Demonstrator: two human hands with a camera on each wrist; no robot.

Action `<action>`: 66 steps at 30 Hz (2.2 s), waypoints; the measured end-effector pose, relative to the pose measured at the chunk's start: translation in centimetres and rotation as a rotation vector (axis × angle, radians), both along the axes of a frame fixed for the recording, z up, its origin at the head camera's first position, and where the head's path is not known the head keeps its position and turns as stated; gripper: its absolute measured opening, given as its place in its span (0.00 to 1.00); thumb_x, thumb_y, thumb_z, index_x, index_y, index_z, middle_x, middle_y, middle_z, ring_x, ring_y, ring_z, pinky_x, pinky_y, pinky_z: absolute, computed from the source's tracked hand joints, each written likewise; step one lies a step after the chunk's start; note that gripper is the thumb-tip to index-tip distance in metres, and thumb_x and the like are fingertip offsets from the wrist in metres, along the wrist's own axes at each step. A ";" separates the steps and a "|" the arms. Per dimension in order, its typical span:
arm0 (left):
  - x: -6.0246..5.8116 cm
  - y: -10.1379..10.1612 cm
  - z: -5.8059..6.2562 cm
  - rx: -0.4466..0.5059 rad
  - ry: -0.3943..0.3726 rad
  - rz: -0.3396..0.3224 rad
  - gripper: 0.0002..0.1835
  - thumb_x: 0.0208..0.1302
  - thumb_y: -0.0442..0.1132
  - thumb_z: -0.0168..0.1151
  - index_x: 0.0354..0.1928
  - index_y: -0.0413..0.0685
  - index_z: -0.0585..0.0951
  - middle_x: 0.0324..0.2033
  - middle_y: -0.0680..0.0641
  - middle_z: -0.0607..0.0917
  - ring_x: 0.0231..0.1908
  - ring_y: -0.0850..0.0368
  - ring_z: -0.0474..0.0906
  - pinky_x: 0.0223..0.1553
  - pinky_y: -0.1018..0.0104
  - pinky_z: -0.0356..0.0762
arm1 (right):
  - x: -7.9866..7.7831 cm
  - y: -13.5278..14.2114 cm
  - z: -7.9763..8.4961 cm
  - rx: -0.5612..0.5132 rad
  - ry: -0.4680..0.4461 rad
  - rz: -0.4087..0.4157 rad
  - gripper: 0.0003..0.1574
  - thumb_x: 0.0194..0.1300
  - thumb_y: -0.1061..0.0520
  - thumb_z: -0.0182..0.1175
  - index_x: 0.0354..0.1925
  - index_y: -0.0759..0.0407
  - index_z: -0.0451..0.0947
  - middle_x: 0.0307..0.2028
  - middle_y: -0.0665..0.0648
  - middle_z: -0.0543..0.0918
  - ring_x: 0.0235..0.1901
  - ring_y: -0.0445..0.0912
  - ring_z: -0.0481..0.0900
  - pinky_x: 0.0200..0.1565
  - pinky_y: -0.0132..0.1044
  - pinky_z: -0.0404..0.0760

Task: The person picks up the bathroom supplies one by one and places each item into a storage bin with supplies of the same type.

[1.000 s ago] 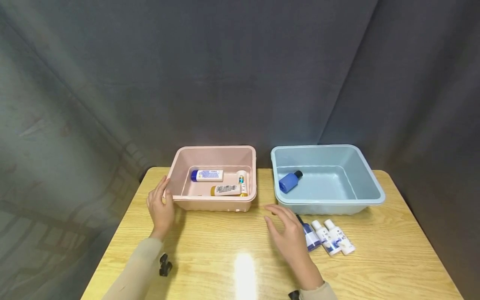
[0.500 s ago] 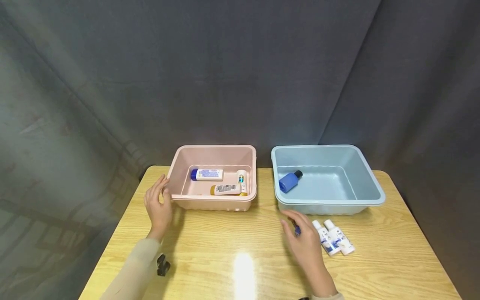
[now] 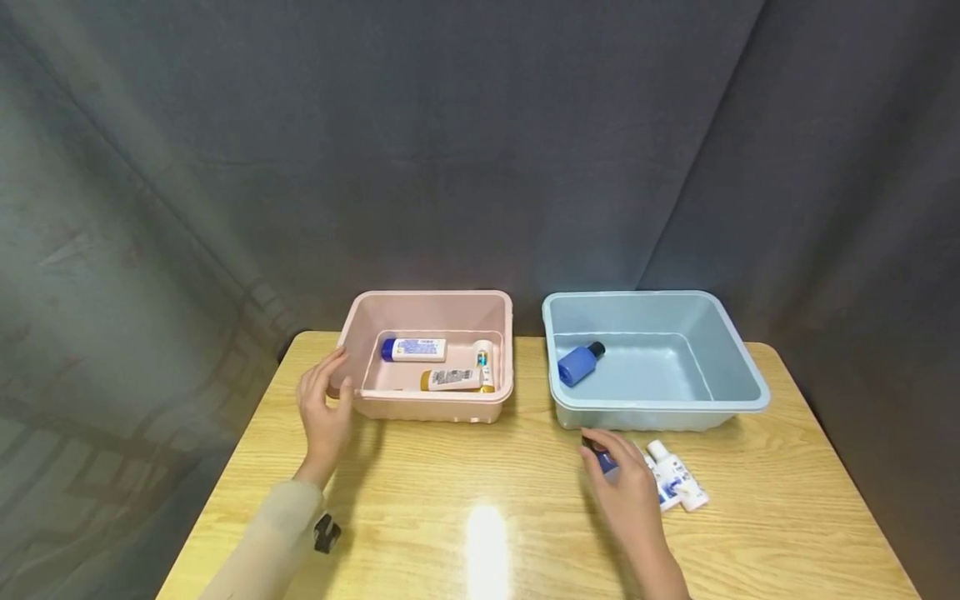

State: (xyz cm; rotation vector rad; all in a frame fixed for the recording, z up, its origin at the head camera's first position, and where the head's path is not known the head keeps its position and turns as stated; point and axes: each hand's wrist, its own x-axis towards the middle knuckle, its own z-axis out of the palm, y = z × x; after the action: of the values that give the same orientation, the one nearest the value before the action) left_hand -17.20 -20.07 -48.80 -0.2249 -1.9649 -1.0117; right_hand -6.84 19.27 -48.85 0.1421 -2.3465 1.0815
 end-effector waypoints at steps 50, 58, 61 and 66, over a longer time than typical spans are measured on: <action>0.2 12.3 3.4 -0.339 -0.069 -0.269 0.18 0.58 0.44 0.68 0.51 0.52 0.84 0.55 0.54 0.84 0.54 0.53 0.77 0.60 0.56 0.69 | 1.9 4.6 -1.1 -0.080 -0.098 -0.198 0.17 0.57 0.70 0.68 0.46 0.64 0.85 0.38 0.58 0.87 0.37 0.20 0.72 0.42 0.15 0.68; 0.0 13.8 3.4 -0.379 -0.121 -0.308 0.19 0.56 0.42 0.70 0.51 0.54 0.84 0.56 0.56 0.83 0.55 0.56 0.76 0.59 0.59 0.69 | 2.1 4.6 -1.4 -0.078 -0.142 -0.218 0.16 0.59 0.68 0.68 0.47 0.62 0.85 0.39 0.33 0.80 0.36 0.20 0.72 0.42 0.17 0.70; -0.2 14.3 3.4 -0.407 -0.128 -0.328 0.18 0.58 0.44 0.68 0.52 0.53 0.84 0.56 0.56 0.83 0.55 0.56 0.76 0.61 0.60 0.68 | 2.1 4.7 -1.4 -0.077 -0.130 -0.212 0.16 0.59 0.68 0.68 0.47 0.62 0.85 0.40 0.29 0.78 0.36 0.19 0.72 0.42 0.17 0.70; -0.4 15.1 3.7 -0.449 -0.190 -0.367 0.18 0.62 0.47 0.65 0.54 0.55 0.83 0.58 0.56 0.81 0.58 0.58 0.73 0.65 0.62 0.63 | 2.1 4.7 -1.2 -0.077 -0.120 -0.212 0.16 0.58 0.69 0.68 0.47 0.63 0.85 0.40 0.28 0.77 0.37 0.19 0.72 0.43 0.16 0.69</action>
State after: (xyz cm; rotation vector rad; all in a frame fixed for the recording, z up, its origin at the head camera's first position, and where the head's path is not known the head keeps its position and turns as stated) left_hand -17.59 -5.01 -45.13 -0.7860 -2.3657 -0.8219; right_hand -4.70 23.98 -50.09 -0.2008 -2.3574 1.0992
